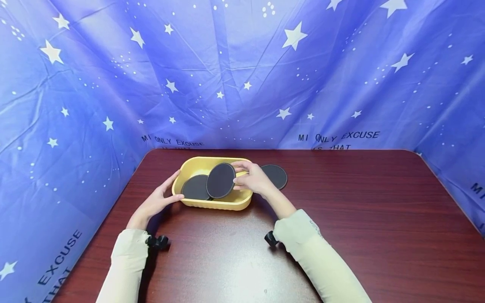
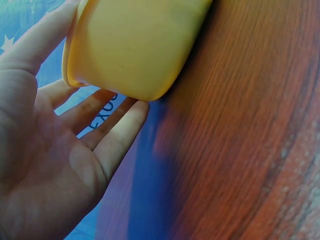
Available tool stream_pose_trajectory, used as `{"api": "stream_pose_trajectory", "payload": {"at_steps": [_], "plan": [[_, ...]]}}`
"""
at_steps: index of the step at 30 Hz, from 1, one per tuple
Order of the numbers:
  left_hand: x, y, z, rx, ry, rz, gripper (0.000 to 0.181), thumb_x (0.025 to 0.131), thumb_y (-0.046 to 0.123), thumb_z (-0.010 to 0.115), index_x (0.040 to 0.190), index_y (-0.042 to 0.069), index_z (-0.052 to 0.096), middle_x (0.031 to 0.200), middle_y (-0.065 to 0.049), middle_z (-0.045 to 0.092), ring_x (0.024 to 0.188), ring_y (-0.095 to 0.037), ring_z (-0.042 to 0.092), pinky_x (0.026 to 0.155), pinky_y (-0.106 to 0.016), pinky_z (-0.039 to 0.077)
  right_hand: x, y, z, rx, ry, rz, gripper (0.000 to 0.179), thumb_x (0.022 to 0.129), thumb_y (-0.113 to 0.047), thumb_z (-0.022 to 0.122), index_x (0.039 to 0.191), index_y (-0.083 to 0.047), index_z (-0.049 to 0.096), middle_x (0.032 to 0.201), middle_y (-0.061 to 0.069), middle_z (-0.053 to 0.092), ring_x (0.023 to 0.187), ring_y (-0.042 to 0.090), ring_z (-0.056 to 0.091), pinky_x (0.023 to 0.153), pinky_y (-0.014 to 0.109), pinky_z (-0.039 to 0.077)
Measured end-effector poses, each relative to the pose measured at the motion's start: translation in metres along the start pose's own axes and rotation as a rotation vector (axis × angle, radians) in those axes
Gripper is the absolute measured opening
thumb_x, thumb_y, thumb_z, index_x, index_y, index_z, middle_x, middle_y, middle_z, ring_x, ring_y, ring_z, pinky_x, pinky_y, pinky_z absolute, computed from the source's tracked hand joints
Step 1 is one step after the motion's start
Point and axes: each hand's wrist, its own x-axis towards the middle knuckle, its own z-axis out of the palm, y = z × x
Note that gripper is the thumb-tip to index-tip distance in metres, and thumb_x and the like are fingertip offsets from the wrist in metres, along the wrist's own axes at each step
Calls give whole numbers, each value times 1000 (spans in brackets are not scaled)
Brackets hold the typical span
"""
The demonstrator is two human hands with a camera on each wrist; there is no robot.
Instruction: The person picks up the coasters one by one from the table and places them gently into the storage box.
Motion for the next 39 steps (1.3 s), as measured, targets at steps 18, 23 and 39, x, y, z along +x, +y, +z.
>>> {"api": "stream_pose_trajectory", "payload": {"at_steps": [18,23,39], "plan": [[-1,0,0,21,7,3,85,92,20,72,160,22,22,167,-9,21,153,-33,20,124,-57,14,33,10,41,-54,53,132,53,87,16,59,138,14,47,128,31,53,74,11,66,79,28,61],[-1,1,0,22,4,0,85,92,21,72,160,23,22,167,-8,21,153,-33,19,124,-58,15,33,13,44,-59,36,170,52,90,11,59,141,12,46,137,30,49,93,26,71,87,32,59],[-1,4,1,19,8,-10,84,92,21,72,160,24,22,167,-8,22,153,-33,19,124,-59,14,31,19,39,-249,-254,105,61,105,-8,42,159,-5,15,155,28,37,143,42,39,106,53,48]]}}
